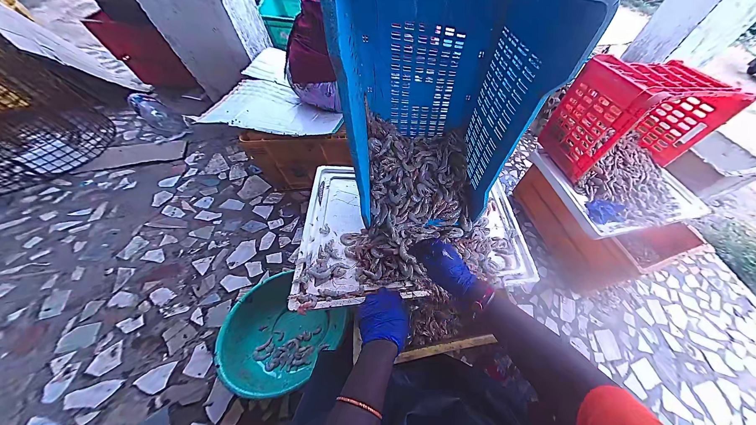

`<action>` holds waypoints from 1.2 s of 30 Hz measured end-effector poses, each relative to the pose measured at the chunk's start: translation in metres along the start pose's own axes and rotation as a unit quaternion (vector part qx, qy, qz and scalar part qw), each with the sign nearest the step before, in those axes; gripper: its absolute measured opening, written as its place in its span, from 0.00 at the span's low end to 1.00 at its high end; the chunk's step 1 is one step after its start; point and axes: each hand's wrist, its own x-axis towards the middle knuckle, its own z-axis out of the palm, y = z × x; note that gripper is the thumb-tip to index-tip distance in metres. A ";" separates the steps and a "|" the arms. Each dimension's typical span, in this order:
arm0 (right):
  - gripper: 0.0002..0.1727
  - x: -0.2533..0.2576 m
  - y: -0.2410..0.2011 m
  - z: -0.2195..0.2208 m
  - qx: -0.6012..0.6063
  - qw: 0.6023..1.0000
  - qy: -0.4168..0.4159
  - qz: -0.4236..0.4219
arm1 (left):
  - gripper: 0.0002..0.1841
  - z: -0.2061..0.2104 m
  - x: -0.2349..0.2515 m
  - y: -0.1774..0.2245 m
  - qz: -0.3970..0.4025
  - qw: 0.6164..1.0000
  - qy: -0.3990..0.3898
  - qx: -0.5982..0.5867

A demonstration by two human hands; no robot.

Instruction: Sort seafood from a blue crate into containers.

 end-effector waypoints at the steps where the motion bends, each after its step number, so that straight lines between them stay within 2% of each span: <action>1: 0.18 -0.005 0.015 0.001 -0.112 0.992 -0.065 0.007 | 0.24 -0.001 0.005 -0.002 0.005 1.000 0.015 -0.004; 2: 0.19 -0.013 0.028 0.003 -0.207 0.970 -0.127 0.001 | 0.30 0.000 0.011 -0.002 0.013 1.000 0.023 -0.008; 4: 0.23 -0.035 0.046 0.004 -0.302 0.931 -0.205 -0.008 | 0.37 0.004 0.020 0.002 0.032 0.999 0.013 -0.015; 6: 0.25 -0.051 0.051 0.000 -0.325 0.918 -0.226 -0.020 | 0.34 0.008 0.022 0.007 0.055 0.998 -0.010 -0.011; 8: 0.17 -0.051 0.040 -0.011 -0.330 0.913 -0.239 -0.007 | 0.31 0.010 0.021 0.011 0.077 0.996 -0.035 -0.006; 10: 0.14 -0.036 0.019 -0.023 -0.301 0.926 -0.228 0.016 | 0.28 0.005 0.016 0.016 0.092 0.994 -0.063 -0.002; 13: 0.17 0.010 -0.005 -0.017 -0.278 0.952 -0.125 -0.030 | 0.24 -0.003 0.009 0.018 0.117 0.990 -0.076 -0.007; 14: 0.18 0.029 -0.008 -0.008 -0.291 0.947 -0.114 -0.069 | 0.22 -0.004 0.008 0.017 0.124 0.989 -0.081 -0.012; 16: 0.21 0.060 -0.012 0.004 -0.336 0.922 -0.147 -0.124 | 0.21 -0.004 0.007 0.014 0.122 0.989 -0.085 -0.006; 18: 0.22 0.077 -0.012 0.011 -0.393 0.891 -0.169 -0.155 | 0.21 -0.008 0.008 0.009 0.084 0.994 -0.069 0.014; 20: 0.20 0.078 -0.008 0.011 -0.422 0.877 -0.162 -0.162 | 0.22 -0.013 0.011 0.002 0.032 0.999 -0.017 0.015; 23: 0.18 0.059 0.006 -0.002 -0.381 0.907 -0.136 -0.114 | 0.33 -0.022 0.019 -0.004 0.001 0.996 0.086 -0.036; 25: 0.16 0.037 0.004 -0.010 -0.323 0.938 -0.117 -0.056 | 0.42 -0.026 0.026 -0.002 0.028 0.987 0.119 -0.105; 28: 0.21 0.002 -0.008 -0.015 -0.158 0.980 -0.108 0.058 | 0.35 -0.016 0.028 0.009 0.105 0.961 0.147 -0.209; 30: 0.20 -0.012 -0.005 -0.014 -0.081 0.985 -0.102 0.114 | 0.35 -0.014 0.025 0.018 0.116 0.967 0.144 -0.173; 34: 0.17 -0.029 0.009 -0.016 -0.060 0.980 -0.110 0.155 | 0.36 -0.007 0.017 0.029 0.135 0.983 0.121 -0.013; 36: 0.17 -0.037 0.014 -0.017 -0.056 0.983 -0.097 0.146 | 0.31 -0.002 0.013 0.027 0.145 0.980 0.118 -0.063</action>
